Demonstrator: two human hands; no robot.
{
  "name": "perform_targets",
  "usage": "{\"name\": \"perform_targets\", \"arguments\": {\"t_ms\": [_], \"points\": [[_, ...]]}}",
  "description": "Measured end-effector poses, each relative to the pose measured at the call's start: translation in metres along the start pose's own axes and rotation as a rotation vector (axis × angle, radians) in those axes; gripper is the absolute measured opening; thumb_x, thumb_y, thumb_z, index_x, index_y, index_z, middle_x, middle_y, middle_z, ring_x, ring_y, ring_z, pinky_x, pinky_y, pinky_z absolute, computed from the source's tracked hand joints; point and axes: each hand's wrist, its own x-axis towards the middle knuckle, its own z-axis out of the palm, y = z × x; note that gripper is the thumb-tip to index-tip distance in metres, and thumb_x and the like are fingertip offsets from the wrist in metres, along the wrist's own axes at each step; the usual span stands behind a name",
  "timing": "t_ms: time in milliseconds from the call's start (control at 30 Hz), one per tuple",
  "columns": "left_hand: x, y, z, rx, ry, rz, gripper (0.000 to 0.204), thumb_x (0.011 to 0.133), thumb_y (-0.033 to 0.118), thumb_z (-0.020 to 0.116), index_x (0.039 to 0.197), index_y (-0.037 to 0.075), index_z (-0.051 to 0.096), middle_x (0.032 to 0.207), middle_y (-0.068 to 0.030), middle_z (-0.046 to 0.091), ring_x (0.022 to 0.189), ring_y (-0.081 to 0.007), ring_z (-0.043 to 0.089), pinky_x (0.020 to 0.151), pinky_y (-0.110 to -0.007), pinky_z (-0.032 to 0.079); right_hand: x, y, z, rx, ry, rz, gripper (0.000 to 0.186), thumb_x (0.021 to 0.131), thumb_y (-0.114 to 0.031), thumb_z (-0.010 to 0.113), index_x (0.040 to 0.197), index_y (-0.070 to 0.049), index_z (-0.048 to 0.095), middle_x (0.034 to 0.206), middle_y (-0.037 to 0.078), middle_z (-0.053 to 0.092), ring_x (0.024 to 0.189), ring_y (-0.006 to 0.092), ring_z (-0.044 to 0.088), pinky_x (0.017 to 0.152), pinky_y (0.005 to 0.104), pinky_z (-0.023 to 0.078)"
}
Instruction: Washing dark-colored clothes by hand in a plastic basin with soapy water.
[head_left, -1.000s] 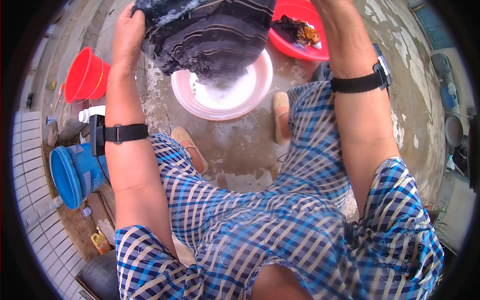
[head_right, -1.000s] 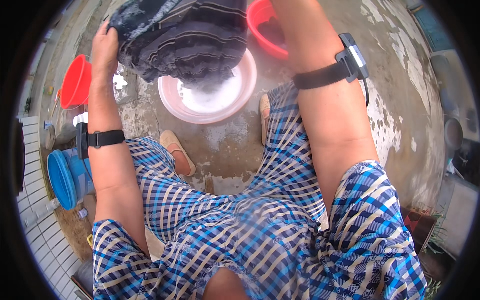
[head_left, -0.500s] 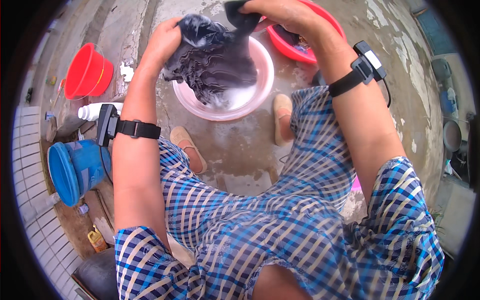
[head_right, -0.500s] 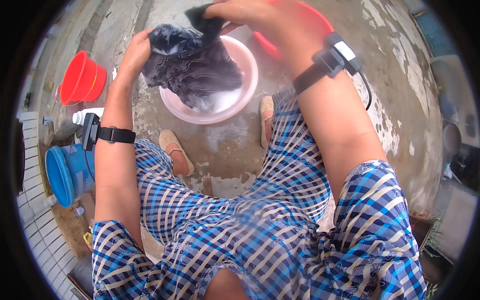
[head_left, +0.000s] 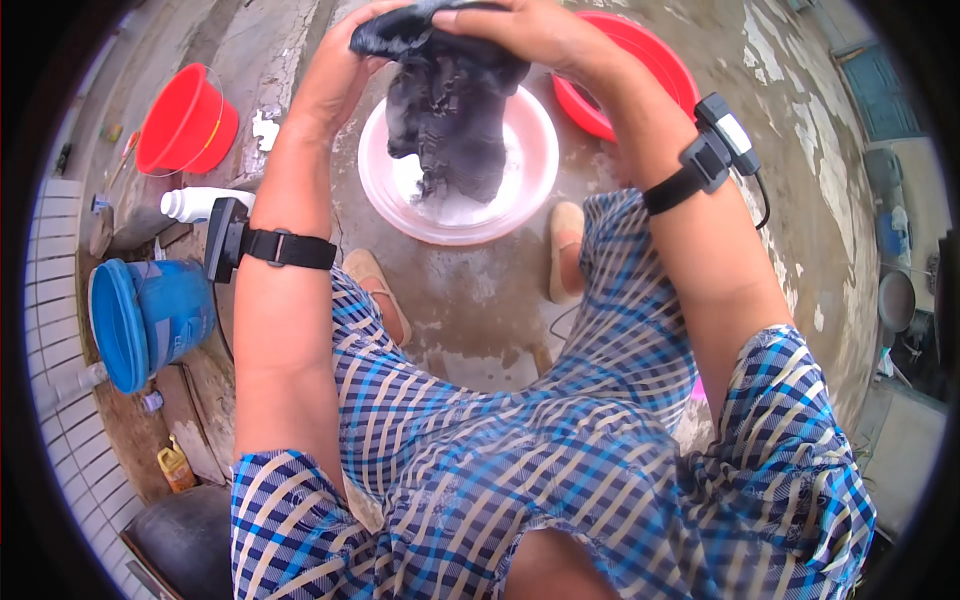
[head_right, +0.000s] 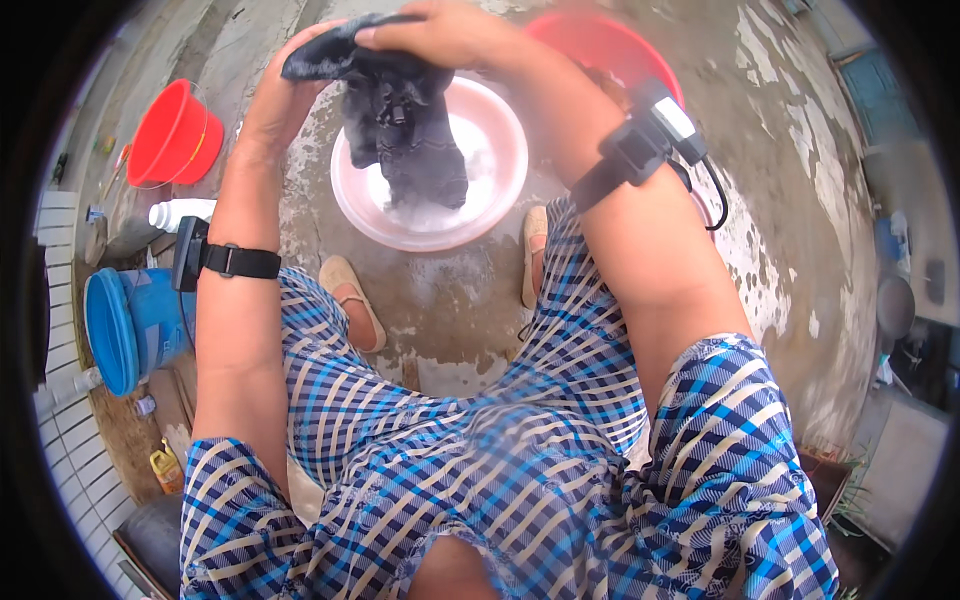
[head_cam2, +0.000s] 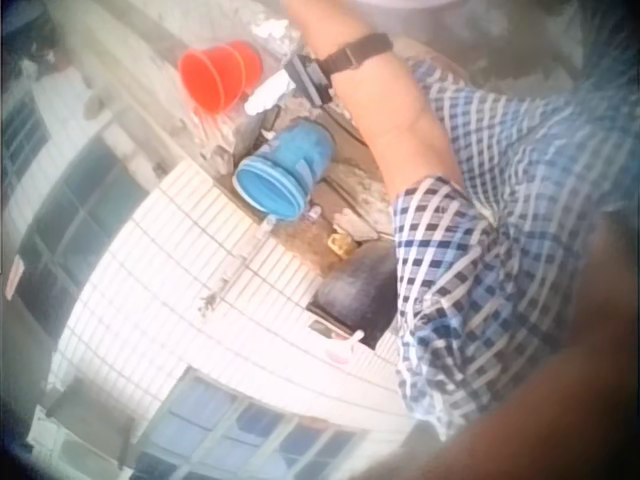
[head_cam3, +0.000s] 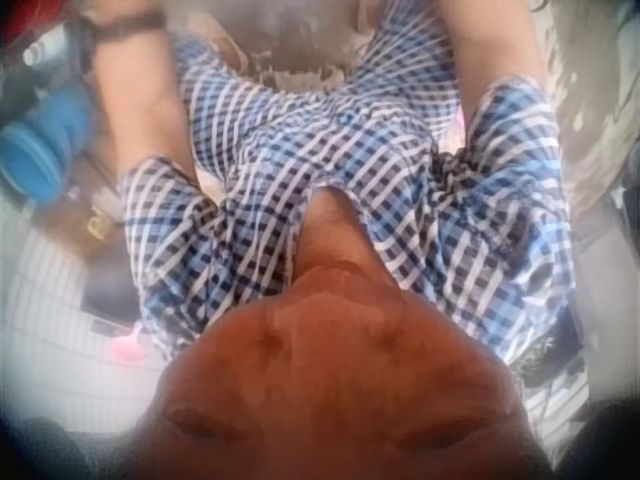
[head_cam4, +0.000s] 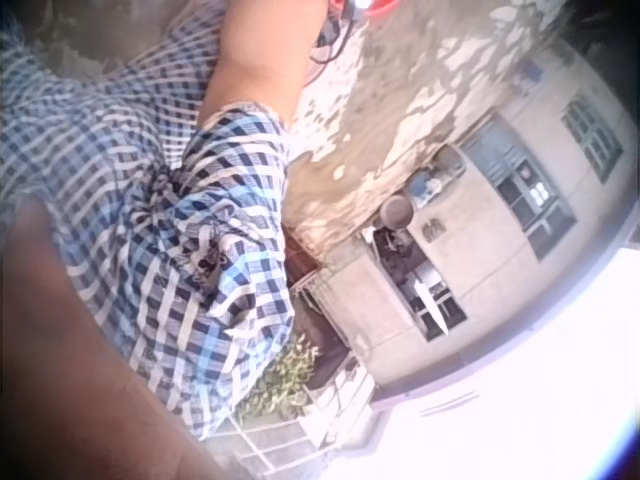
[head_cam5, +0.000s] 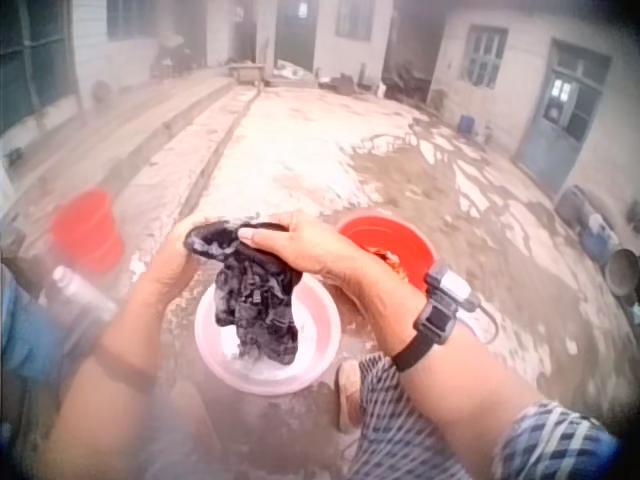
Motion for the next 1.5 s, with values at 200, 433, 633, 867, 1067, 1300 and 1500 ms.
{"name": "perform_targets", "arguments": {"t_ms": [200, 433, 633, 867, 1067, 1300, 1500], "points": [[-0.015, -0.035, -0.016, 0.62, -0.18, -0.375, 0.037, 0.078, 0.02, 0.068, 0.109, 0.0, 0.063, 0.106, -0.0116, 0.065, 0.1, -0.0207, 0.061, 0.09, -0.032, 0.046, -0.008, -0.023, -0.007, 0.401, 0.069, -0.13, 0.028, 0.091, -0.025, 0.058, 0.102, 0.0, 0.063, 0.084, 0.004, 0.064, 0.071, 0.011, 0.056, 0.063, 0.0239, 0.045], [-0.041, -0.111, 0.037, 0.734, -0.326, -0.413, 0.044, 0.075, 0.024, 0.072, 0.111, 0.001, 0.065, 0.106, -0.0166, 0.067, 0.098, -0.0281, 0.063, 0.088, -0.035, 0.047, -0.005, -0.043, -0.011, 0.802, 0.146, -0.328, 0.022, 0.092, -0.027, 0.059, 0.093, -0.006, 0.062, 0.077, 0.0, 0.062, 0.065, 0.0078, 0.056, 0.057, 0.0222, 0.045], [-0.026, -0.095, 0.015, 0.23, -0.041, -0.549, 0.03, 0.091, 0.021, 0.058, 0.115, 0.003, 0.061, 0.104, -0.0002, 0.065, 0.095, -0.0119, 0.058, 0.088, -0.028, 0.041, -0.006, -0.006, -0.078, 0.993, 0.319, -0.458, 0.023, 0.094, -0.025, 0.056, 0.1, -0.004, 0.063, 0.082, 0.005, 0.066, 0.069, 0.0143, 0.062, 0.064, 0.0279, 0.052], [-0.028, -0.074, -0.006, -0.073, 0.129, -0.405, 0.024, 0.093, 0.023, 0.056, 0.106, 0.003, 0.063, 0.097, -0.0027, 0.066, 0.085, -0.0103, 0.061, 0.076, -0.024, 0.047, -0.017, 0.035, -0.115, 1.061, 0.515, -0.416, 0.027, 0.09, -0.03, 0.061, 0.097, -0.004, 0.062, 0.078, 0.007, 0.064, 0.067, 0.0197, 0.062, 0.062, 0.0331, 0.054], [-0.021, -0.064, -0.003, -0.23, 0.227, -0.374, 0.025, 0.093, 0.023, 0.055, 0.102, 0.001, 0.064, 0.094, -0.0061, 0.067, 0.081, -0.0127, 0.063, 0.074, -0.026, 0.05, -0.018, 0.04, -0.121, 1.075, 0.583, -0.321, 0.026, 0.089, -0.029, 0.063, 0.096, -0.004, 0.062, 0.077, 0.007, 0.064, 0.066, 0.0188, 0.062, 0.062, 0.0324, 0.054], [-0.02, -0.049, 0.019, 0.074, -0.034, -0.466, 0.037, 0.087, 0.028, 0.062, 0.111, 0.0, 0.06, 0.1, -0.0082, 0.066, 0.09, -0.0146, 0.062, 0.08, -0.029, 0.049, -0.002, 0.024, -0.104, 1.254, 0.465, -0.431, 0.018, 0.091, -0.022, 0.061, 0.091, -0.004, 0.061, 0.074, 0.004, 0.062, 0.062, 0.0129, 0.059, 0.058, 0.0246, 0.051], [-0.034, -0.089, 0.049, 0.357, -0.344, -0.462, 0.053, 0.072, 0.019, 0.078, 0.117, 0.001, 0.059, 0.108, -0.0086, 0.064, 0.1, -0.0141, 0.059, 0.085, -0.03, 0.048, 0.015, -0.034, -0.062, 1.303, 0.165, -0.422, 0.017, 0.091, -0.024, 0.062, 0.086, -0.008, 0.059, 0.068, 0.001, 0.059, 0.055, 0.011, 0.055, 0.051, 0.0237, 0.047]]}}
